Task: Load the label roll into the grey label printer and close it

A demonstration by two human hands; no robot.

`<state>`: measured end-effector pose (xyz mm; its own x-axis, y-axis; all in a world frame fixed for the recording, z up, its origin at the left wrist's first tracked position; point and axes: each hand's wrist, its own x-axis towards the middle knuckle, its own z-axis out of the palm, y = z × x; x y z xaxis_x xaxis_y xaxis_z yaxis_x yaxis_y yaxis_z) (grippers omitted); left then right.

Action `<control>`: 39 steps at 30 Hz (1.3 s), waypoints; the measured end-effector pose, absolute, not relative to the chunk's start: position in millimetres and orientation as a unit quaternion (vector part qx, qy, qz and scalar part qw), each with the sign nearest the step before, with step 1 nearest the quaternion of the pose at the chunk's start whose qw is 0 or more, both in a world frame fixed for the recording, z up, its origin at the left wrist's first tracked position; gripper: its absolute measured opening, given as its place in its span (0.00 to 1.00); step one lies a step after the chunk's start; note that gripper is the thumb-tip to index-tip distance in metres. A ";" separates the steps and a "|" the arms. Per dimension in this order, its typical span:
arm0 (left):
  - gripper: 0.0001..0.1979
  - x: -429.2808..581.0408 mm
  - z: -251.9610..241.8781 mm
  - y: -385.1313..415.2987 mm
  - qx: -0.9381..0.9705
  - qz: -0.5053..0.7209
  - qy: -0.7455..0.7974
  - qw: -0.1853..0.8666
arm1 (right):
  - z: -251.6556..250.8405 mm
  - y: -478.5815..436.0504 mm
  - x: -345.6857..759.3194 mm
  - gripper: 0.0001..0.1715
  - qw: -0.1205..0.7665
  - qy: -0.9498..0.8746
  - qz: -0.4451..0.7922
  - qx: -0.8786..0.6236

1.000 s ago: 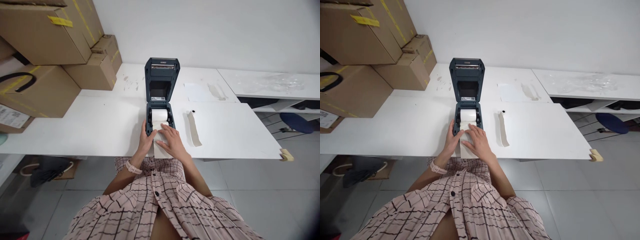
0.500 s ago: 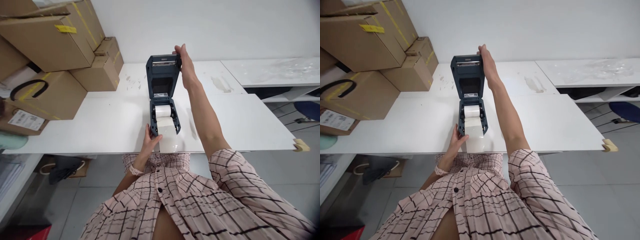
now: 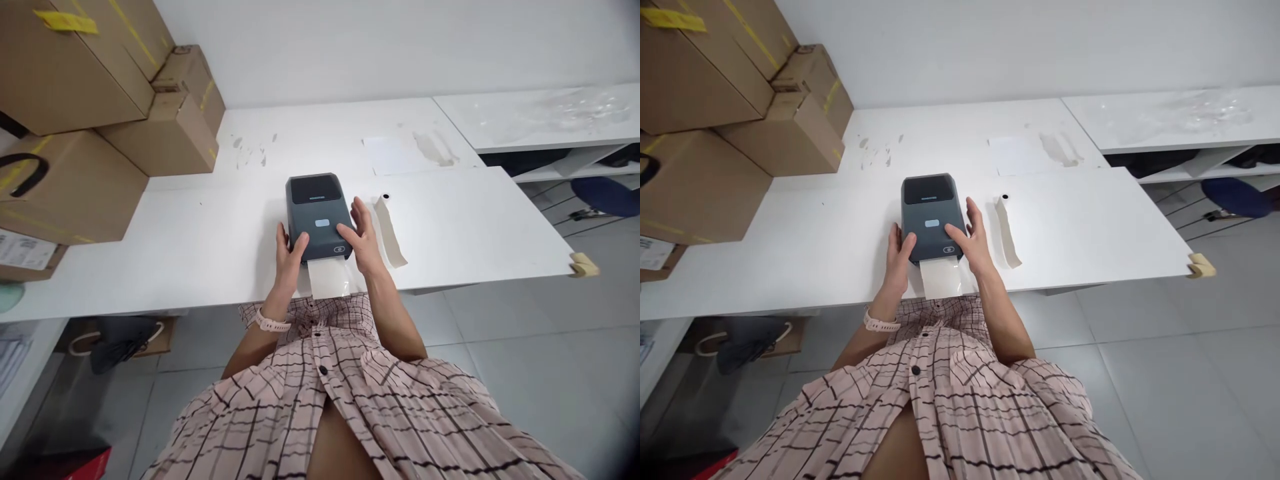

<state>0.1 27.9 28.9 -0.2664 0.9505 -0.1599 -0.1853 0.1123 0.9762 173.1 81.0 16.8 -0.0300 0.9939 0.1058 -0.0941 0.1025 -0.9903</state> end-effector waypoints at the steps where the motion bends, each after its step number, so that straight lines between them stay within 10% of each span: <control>1: 0.53 1.6 26.3 29.0 0.342 0.572 0.547 0.507 | 14.1 81.5 173.4 0.55 0.521 -0.488 0.550 -0.434; 20: 0.33 10.2 -15.3 -14.7 0.401 0.583 0.640 0.299 | -13.3 82.9 168.5 0.60 0.522 -0.482 0.575 -0.405; 29: 0.26 22.2 6.9 -17.1 0.299 0.481 0.554 0.610 | -18.8 84.9 164.8 0.57 0.545 -0.462 0.568 -0.409; 39: 0.27 4.2 -10.0 -18.3 0.474 0.444 0.601 0.466 | 19.7 56.8 162.8 0.32 0.494 -0.750 0.154 -0.413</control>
